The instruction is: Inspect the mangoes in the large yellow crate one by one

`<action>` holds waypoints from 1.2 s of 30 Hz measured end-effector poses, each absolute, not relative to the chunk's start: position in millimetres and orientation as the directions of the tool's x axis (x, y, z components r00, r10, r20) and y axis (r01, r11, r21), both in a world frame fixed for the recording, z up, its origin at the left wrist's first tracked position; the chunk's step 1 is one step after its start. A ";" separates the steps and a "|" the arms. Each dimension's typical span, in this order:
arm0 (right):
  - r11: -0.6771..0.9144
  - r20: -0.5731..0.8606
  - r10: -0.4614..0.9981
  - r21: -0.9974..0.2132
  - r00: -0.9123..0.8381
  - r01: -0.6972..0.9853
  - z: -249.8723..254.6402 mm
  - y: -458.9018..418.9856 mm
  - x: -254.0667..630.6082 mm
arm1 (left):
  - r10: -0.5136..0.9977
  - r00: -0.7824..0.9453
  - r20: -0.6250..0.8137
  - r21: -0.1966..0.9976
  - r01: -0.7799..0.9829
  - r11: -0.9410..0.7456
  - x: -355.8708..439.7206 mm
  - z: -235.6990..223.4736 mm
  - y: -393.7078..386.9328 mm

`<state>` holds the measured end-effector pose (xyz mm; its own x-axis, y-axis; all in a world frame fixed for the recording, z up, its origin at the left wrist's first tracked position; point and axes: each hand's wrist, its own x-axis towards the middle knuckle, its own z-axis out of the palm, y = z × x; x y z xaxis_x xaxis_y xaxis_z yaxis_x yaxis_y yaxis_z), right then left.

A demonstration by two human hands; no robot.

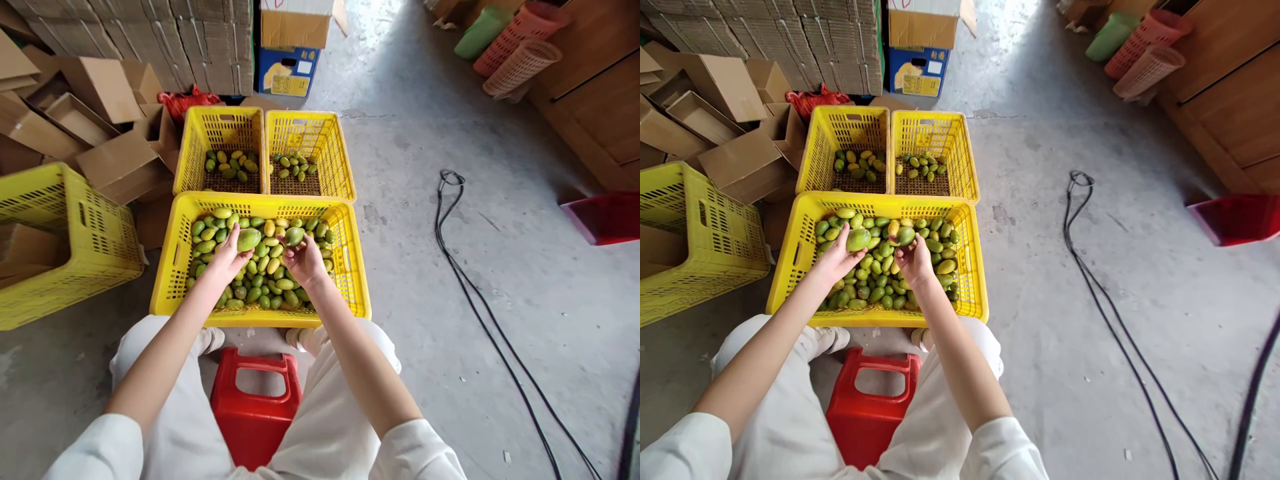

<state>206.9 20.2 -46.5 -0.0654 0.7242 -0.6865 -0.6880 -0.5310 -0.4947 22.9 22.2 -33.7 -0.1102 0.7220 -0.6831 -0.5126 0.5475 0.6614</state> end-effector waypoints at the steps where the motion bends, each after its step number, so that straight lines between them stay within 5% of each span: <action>1: -0.517 -0.679 0.731 -0.488 -0.068 -0.703 -46.6 20.0 206.6 | 0.711 -0.112 -0.695 0.648 -0.528 0.549 22.2 -34.3 23.5; 15: -0.418 -0.678 0.732 -0.358 -0.076 -0.835 -44.2 17.8 202.0 | 0.708 -0.126 -0.695 0.654 -0.520 0.549 30.6 -15.3 16.3; 24: -0.412 -0.710 0.702 -0.348 -0.050 -0.842 -39.0 17.3 203.3 | 0.574 -0.088 -0.814 0.488 -0.639 0.594 32.0 6.9 18.7; 36: -0.579 -0.705 0.707 -0.530 -0.058 -0.620 -54.5 14.3 196.3 | 0.659 -0.063 -0.749 0.576 -0.554 0.601 34.4 7.9 14.5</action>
<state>196.3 14.3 -54.5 -0.0576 0.7073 -0.7045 -0.6198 -0.5786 -0.5302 34.4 14.5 7.9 -0.0632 0.6595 -0.7490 -0.5540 0.6011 0.5760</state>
